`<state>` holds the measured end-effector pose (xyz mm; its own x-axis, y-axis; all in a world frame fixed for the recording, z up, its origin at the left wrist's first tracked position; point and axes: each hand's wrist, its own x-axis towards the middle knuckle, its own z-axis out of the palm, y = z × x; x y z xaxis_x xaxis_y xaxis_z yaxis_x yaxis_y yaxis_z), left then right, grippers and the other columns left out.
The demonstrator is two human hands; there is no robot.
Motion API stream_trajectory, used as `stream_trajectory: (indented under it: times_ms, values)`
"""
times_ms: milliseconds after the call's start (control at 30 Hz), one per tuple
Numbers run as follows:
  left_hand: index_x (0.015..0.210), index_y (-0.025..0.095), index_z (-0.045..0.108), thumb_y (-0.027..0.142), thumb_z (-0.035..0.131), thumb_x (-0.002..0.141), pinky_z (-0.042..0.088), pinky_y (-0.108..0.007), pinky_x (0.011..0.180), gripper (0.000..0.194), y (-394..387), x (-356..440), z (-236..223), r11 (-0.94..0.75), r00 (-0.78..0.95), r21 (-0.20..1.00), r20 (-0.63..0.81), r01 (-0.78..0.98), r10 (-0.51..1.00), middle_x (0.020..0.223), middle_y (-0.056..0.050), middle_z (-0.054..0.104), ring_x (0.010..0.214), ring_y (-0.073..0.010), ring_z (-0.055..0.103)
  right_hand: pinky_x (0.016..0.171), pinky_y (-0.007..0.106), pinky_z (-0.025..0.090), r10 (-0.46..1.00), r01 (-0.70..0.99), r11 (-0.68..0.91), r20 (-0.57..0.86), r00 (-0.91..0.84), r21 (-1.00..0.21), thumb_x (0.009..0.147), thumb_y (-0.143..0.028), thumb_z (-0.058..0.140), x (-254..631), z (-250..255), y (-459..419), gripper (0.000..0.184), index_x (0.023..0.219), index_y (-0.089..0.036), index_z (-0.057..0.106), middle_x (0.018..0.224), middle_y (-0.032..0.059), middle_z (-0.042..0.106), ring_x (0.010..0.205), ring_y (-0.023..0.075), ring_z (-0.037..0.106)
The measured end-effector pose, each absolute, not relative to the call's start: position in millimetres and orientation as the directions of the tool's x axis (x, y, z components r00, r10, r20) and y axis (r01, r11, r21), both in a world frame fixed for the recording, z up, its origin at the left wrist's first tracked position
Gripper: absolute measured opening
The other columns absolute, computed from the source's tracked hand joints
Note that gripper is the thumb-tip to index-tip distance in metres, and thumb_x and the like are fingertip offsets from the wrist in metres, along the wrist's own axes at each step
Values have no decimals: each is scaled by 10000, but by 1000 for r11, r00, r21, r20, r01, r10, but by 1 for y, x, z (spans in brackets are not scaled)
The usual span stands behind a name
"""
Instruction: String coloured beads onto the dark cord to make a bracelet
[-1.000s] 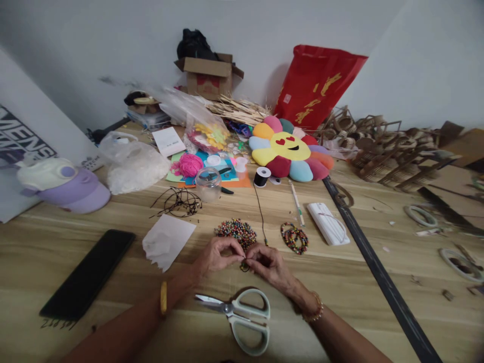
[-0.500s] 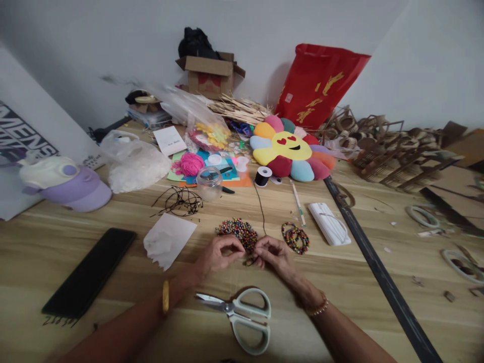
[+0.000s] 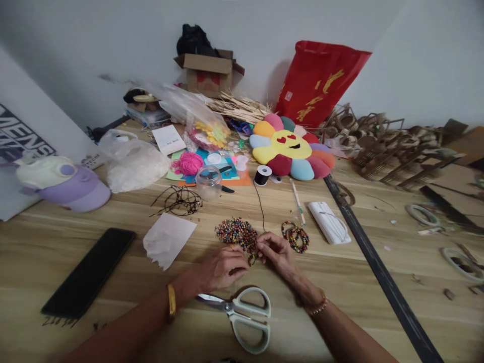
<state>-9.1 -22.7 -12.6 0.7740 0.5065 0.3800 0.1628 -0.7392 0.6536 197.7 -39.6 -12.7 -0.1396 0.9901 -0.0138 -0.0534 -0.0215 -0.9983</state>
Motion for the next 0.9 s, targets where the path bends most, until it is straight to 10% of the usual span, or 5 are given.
stream_trajectory:
  times_ms: [300, 900]
  values:
    - [801, 159, 652, 95, 535, 900, 478, -283, 741, 167, -8, -17, -7, -770, 687, 552, 425, 320, 590, 759, -31, 675, 740, -153, 593, 622, 272, 468, 948, 348, 310, 261, -181, -885, 936, -391, 555, 196, -12, -43, 279, 807, -162, 645, 747, 53, 625, 684, 155, 576]
    - [814, 163, 659, 91, 520, 907, 486, -302, 770, 181, -2, -24, -13, -761, 718, 471, 319, 445, 618, 824, -45, 676, 807, -177, 601, 626, 266, 466, 789, 548, 609, 364, -495, -574, 983, -225, 453, 198, -15, -49, 202, 911, -183, 638, 764, 71, 665, 662, 161, 585]
